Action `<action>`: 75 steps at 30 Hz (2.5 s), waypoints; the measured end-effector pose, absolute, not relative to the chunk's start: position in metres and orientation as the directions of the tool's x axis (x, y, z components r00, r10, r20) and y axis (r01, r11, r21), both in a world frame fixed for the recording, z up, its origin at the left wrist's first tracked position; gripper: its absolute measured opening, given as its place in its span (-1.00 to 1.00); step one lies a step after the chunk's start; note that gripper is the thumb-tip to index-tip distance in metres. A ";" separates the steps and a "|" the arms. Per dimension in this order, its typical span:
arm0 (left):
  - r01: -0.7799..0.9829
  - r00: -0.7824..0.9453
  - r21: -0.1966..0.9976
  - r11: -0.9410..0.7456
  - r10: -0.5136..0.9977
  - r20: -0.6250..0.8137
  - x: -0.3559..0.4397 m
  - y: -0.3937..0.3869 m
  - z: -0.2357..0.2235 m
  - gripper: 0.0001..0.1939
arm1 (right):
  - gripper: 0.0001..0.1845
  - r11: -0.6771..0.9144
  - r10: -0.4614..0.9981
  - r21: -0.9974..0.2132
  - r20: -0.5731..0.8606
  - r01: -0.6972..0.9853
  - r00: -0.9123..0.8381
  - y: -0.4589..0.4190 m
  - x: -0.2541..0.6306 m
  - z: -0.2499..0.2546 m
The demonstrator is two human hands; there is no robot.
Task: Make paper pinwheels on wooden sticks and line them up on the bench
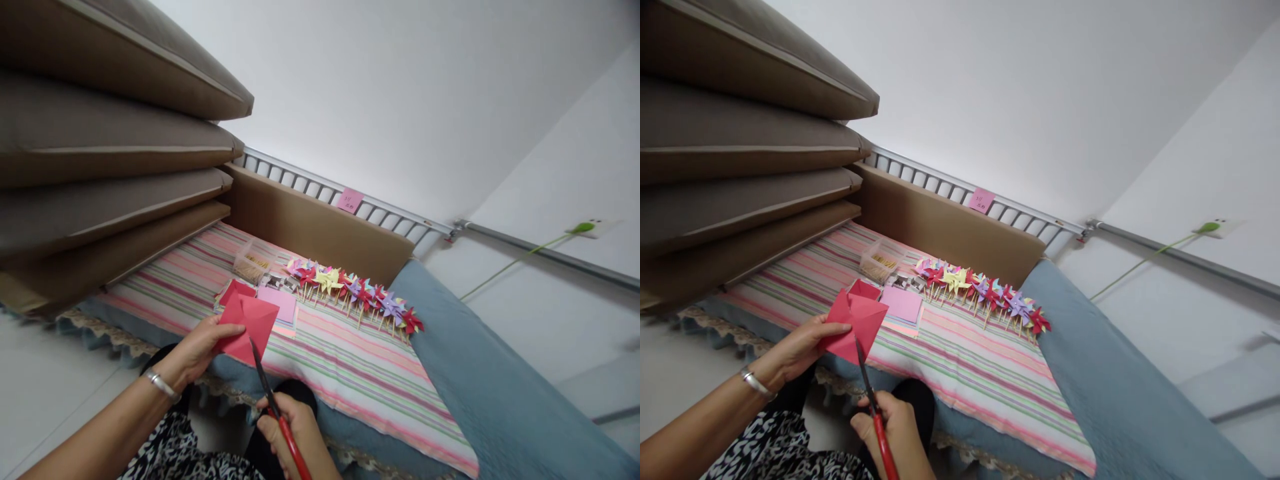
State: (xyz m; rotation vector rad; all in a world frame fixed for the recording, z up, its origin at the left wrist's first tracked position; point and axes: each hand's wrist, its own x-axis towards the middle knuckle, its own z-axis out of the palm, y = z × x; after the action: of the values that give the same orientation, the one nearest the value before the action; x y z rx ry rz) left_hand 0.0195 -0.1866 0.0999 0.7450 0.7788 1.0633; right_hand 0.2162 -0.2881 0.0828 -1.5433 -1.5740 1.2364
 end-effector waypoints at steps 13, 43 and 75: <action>-0.441 0.318 0.840 0.316 0.930 -0.183 0.021 -0.190 0.099 -0.74 | -0.67 -0.058 0.978 -0.898 -0.140 0.437 -0.156 -0.283 0.217 0.071; -0.156 0.534 0.915 0.372 0.811 -0.239 0.023 -0.195 0.110 -0.77 | -0.49 0.137 0.990 -0.990 0.138 0.027 0.026 -0.229 0.217 0.106; -0.464 0.102 0.853 0.241 0.971 -0.218 0.019 -0.193 0.096 -0.68 | -0.78 0.021 0.964 -0.883 -0.107 0.469 -0.244 -0.282 0.231 0.085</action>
State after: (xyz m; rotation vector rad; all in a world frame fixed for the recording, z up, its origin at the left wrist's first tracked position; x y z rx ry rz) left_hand 0.0187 -0.1932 0.0958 0.6999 0.9171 1.1972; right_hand 0.2306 -0.2816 0.0855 -1.4623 -1.7572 1.1714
